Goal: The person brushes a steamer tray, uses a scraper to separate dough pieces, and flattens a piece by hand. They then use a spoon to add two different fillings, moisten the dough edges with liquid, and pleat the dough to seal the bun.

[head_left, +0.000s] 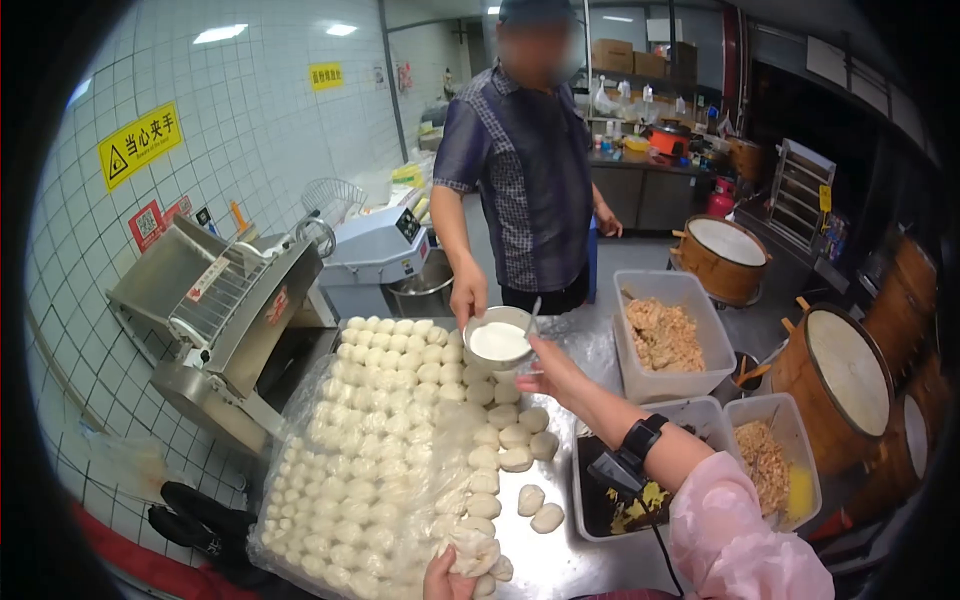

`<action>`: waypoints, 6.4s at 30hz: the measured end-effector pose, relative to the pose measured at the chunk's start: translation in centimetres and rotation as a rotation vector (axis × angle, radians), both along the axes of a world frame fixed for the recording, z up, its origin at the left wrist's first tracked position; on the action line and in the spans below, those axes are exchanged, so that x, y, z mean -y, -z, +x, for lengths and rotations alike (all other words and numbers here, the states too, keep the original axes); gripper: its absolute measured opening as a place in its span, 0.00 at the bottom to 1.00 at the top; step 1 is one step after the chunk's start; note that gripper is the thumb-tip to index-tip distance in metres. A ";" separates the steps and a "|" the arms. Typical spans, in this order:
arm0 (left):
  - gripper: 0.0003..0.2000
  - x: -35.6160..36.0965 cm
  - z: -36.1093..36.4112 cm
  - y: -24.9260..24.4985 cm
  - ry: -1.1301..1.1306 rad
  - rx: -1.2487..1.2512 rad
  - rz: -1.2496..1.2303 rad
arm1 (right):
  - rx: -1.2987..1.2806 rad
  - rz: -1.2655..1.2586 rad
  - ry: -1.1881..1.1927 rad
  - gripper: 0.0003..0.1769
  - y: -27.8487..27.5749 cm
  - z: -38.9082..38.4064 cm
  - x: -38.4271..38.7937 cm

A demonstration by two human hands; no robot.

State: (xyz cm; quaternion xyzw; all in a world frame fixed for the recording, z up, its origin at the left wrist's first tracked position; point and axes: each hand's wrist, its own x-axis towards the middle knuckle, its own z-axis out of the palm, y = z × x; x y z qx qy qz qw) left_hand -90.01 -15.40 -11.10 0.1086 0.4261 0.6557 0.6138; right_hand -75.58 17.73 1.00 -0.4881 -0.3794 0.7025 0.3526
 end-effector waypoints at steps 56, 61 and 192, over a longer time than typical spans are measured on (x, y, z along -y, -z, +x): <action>0.22 -10.1 32.3 -10.2 0.920 0.127 -0.086 | 1.730 1.216 -0.264 0.08 9.7 50.0 14.4; 0.22 -11.2 33.8 -8.4 0.804 0.269 -0.087 | 1.783 1.349 -0.605 0.05 6.2 52.0 14.0; 0.13 -10.1 16.1 -7.2 0.122 0.008 0.004 | 1.339 1.137 -0.525 0.19 3.0 26.5 15.5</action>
